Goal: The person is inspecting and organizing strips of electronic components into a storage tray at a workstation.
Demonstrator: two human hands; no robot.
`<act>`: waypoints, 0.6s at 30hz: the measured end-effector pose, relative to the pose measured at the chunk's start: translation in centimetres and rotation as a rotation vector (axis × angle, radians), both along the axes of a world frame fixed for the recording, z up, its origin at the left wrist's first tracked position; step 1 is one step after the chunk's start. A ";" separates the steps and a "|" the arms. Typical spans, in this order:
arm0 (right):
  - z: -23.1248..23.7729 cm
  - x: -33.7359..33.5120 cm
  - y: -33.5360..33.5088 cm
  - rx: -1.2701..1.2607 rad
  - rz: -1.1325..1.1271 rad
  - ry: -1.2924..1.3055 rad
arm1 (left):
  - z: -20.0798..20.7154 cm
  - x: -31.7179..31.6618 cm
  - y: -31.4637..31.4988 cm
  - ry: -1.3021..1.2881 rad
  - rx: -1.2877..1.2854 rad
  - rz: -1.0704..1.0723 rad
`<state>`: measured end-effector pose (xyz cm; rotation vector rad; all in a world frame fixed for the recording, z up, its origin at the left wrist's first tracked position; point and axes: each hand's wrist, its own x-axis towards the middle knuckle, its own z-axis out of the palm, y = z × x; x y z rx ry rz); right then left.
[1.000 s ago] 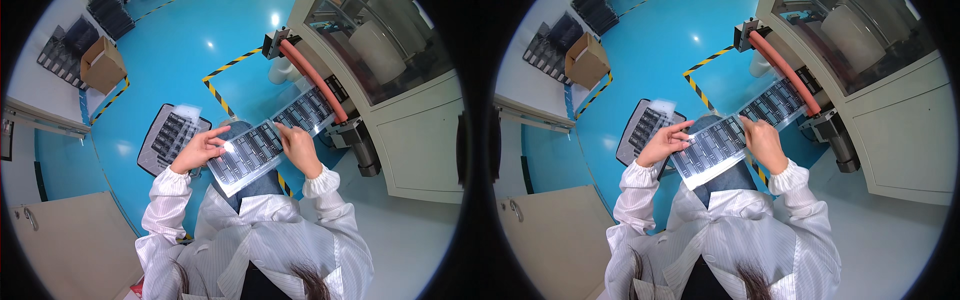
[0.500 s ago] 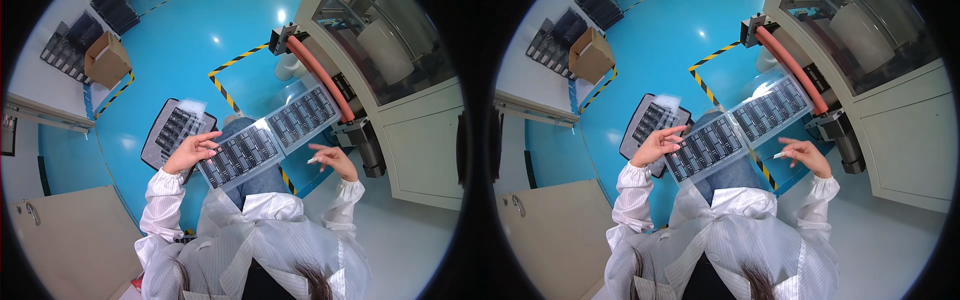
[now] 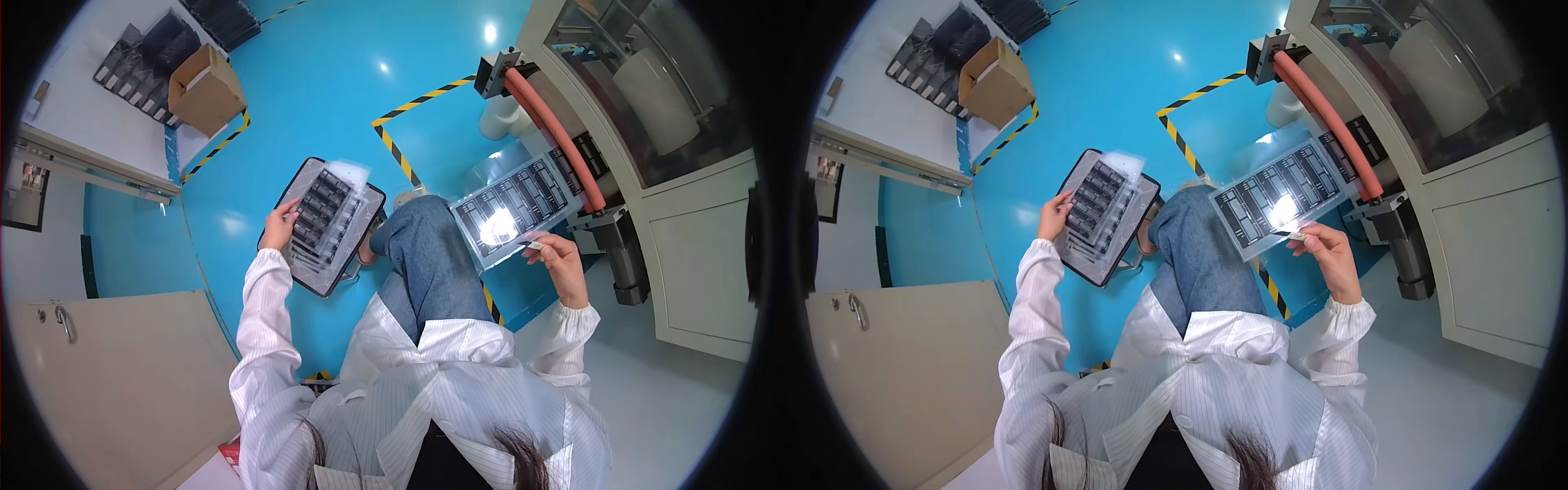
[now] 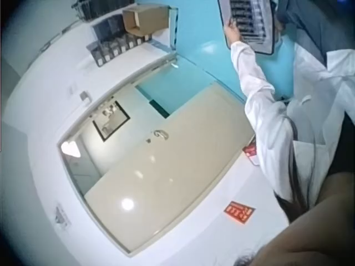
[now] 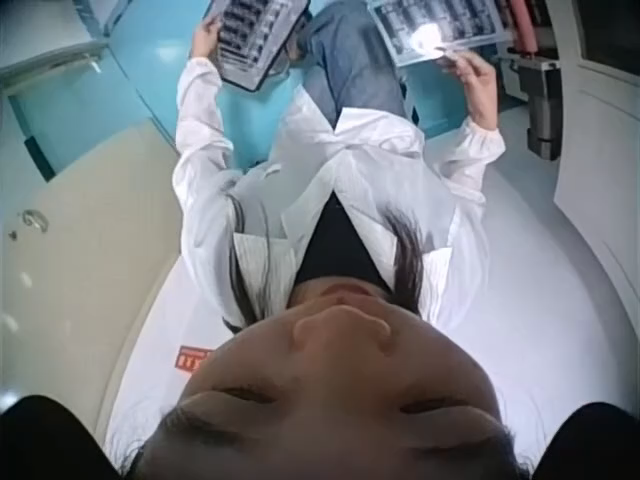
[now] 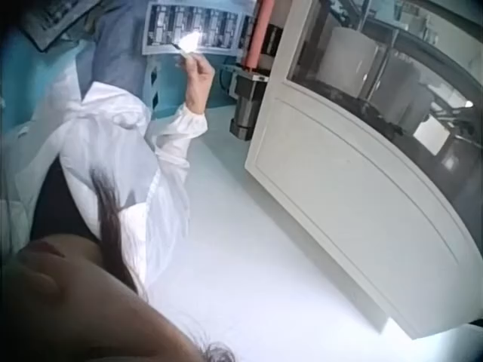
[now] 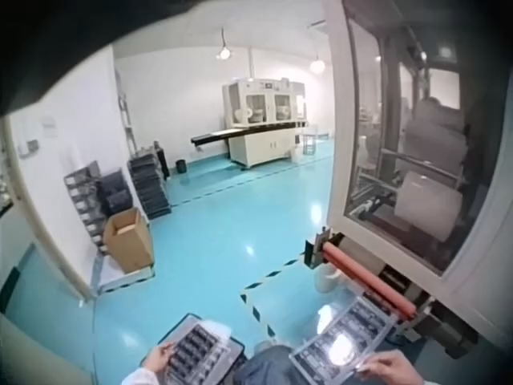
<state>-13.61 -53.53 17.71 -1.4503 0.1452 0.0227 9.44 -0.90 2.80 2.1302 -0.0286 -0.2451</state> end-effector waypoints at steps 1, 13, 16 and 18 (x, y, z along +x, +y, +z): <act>0.2 0.2 0.5 0.004 0.000 0.007 | -2.1 0.4 1.4 -0.024 0.106 0.035; 2.0 0.0 2.3 -0.019 0.008 0.048 | -7.3 -1.1 0.6 -0.084 0.508 -0.066; 2.1 0.5 3.1 0.003 0.041 0.070 | -5.9 -1.9 -1.3 -0.101 0.574 -0.022; 2.3 0.1 3.1 -0.018 0.038 0.063 | -1.7 -1.5 -7.3 -0.291 0.656 -0.119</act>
